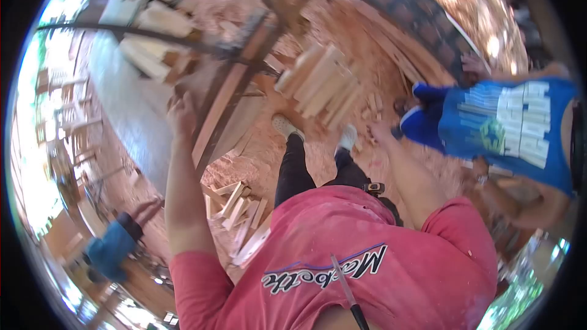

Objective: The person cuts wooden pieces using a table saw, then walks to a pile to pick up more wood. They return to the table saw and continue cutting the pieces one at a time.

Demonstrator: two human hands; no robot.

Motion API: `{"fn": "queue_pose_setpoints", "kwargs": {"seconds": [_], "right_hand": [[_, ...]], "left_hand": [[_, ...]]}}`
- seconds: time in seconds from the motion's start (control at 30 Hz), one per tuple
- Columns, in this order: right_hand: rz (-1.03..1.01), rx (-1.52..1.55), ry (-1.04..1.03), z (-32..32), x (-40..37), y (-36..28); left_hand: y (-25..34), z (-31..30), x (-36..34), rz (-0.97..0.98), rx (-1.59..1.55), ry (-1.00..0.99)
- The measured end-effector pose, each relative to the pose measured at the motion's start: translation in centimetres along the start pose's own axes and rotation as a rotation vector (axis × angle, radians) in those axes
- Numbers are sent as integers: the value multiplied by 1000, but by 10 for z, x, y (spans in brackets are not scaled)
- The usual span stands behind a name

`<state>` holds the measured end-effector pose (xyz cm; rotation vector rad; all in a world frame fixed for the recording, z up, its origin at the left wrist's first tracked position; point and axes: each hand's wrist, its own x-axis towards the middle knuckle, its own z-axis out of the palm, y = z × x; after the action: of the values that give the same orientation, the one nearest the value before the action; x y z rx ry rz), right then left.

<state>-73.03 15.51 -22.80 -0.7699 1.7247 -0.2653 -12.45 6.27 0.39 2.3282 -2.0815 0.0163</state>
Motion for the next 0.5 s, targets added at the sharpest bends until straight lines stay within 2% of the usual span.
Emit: {"fn": "queue_pose_setpoints", "kwargs": {"seconds": [0.03,0.07,0.1,0.13,0.17,0.2,0.23,0.27,0.3,0.33,0.37,0.4,0.47,0.5], "right_hand": [[-1,29,-63,-1,-10,4],[44,55,-58,3,-17,14],[67,6,-43,7,-17,21],[88,-51,-34,13,-13,32],[125,-33,-41,24,-6,50],[170,19,-75,38,6,69],[208,74,-106,49,19,92],[195,99,-159,61,38,117],[200,1,-136,76,56,136],[200,-101,-119,92,74,149],[221,-122,-124,100,94,147],[249,-143,-133,109,105,143],[64,30,95,131,131,151],[61,3,39,127,145,140]], "left_hand": [[17,-1,-3,-17,48,119],[23,1,-2,-72,-34,128],[12,15,-2,-132,-160,126],[-24,36,-5,-190,-120,91],[-6,24,-6,-188,-271,222],[-42,26,-16,-108,18,66],[9,2,-16,-323,-511,167],[-43,14,-25,-236,-235,128],[-31,0,-27,-215,36,106],[-21,-14,-30,31,437,98],[-62,-6,-43,101,394,311],[-93,-9,-58,63,445,409],[43,-8,-77,22,913,477],[69,29,-102,33,904,456]]}}
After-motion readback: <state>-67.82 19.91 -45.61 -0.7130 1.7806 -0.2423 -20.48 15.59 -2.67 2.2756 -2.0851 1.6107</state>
